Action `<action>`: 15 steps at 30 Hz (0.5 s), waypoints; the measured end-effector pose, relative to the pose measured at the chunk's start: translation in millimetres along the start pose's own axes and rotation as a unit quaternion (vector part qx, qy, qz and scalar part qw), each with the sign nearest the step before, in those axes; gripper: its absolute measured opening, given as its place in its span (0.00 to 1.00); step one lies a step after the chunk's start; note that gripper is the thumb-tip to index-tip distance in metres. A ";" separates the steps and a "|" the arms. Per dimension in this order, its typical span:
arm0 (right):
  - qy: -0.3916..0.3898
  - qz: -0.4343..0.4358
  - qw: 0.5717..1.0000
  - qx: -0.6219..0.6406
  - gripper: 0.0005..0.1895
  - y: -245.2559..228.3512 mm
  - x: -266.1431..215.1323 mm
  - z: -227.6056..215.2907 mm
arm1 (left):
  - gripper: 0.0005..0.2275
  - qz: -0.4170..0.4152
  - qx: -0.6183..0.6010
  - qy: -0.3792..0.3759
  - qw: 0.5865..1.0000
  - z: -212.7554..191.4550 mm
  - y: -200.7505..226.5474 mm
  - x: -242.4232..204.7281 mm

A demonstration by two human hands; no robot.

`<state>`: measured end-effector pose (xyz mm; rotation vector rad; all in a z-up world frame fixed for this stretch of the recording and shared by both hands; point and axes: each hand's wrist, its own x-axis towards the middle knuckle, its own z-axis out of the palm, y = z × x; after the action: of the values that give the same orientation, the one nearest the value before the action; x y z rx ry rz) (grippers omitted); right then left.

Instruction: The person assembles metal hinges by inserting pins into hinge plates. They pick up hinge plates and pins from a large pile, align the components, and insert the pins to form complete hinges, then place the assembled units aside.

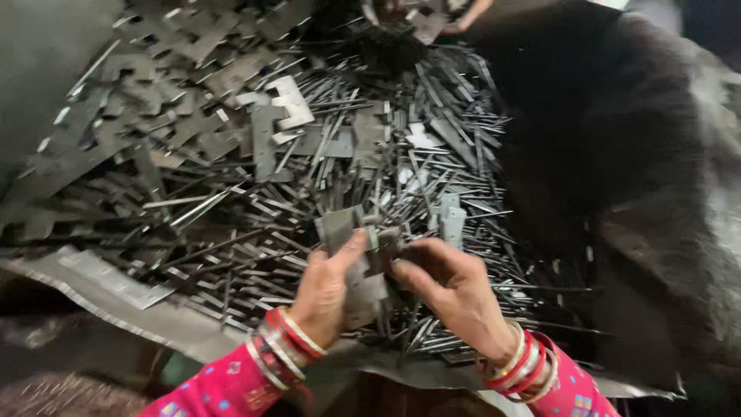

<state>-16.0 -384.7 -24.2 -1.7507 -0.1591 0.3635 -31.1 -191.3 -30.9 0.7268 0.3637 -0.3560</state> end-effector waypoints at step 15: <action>0.013 0.058 0.994 0.088 0.16 5.9 -2.0 -4.3 | 0.08 0.264 0.872 0.121 0.393 -118.8 88.8 43.6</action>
<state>-17.1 -390.6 -28.9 -1.5927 -0.0047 0.4259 22.5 -55.3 -81.1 2.9843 -0.1946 0.1792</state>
